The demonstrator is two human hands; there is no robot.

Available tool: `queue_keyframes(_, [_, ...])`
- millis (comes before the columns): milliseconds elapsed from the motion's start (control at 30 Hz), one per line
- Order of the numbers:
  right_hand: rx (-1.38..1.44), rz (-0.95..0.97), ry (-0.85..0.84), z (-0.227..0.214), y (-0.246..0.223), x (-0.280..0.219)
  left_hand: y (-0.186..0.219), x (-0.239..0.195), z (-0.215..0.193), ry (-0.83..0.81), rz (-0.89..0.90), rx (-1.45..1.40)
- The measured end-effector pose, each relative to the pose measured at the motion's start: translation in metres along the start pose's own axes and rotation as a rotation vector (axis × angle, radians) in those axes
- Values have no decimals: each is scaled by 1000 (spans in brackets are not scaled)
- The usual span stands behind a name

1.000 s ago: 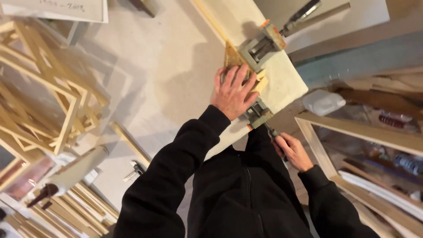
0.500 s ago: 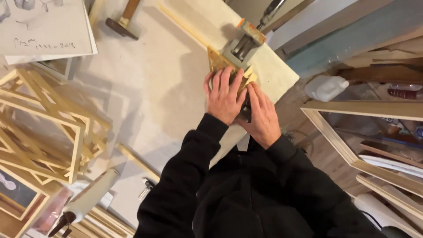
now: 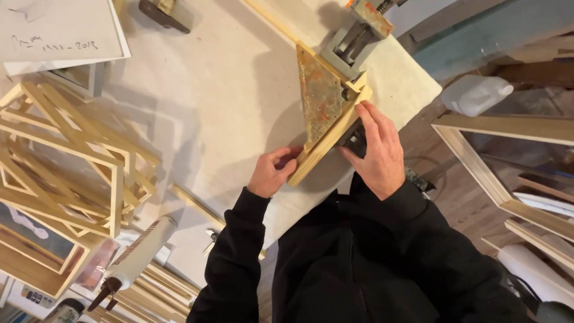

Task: Assembling wooden picture frames by applying glue, clamping corners, and hammering in fasteners.

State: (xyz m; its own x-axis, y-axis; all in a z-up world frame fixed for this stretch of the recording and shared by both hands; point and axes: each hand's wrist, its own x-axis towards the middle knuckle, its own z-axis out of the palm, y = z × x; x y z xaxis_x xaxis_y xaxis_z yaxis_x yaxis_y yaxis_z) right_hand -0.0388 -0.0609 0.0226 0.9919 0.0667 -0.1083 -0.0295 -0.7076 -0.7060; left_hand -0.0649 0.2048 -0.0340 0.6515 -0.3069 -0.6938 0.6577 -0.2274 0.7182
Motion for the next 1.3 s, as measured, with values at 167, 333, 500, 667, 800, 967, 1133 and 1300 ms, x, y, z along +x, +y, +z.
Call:
queue_keyframes(167, [5, -17, -2, 1, 2, -2, 3, 3, 3, 16, -20, 29])
queue_keyframes(333, [21, -11, 0, 1, 4, -3, 2, 8, 7, 32, -31, 28])
queue_keyframes(500, [24, -35, 1, -1, 6, 1, 7, 14, 9, 52, 3, 23])
queue_keyframes(667, [42, -22, 15, -2, 7, -1, 2, 15, 8, 48, -7, -3])
queue_keyframes(800, [50, -40, 16, -4, 13, -2, 0, 16, 8, 33, 5, -47])
queue_keyframes(967, [44, -42, 11, -5, 16, -2, 0, 19, 6, 25, -18, -76])
queue_keyframes(1133, [47, -48, 4, -2, 18, -3, 1, 18, 5, 35, -55, -107])
queue_keyframes(1300, [58, -44, -3, -2, 20, -2, 1, 19, 6, 47, -84, -107])
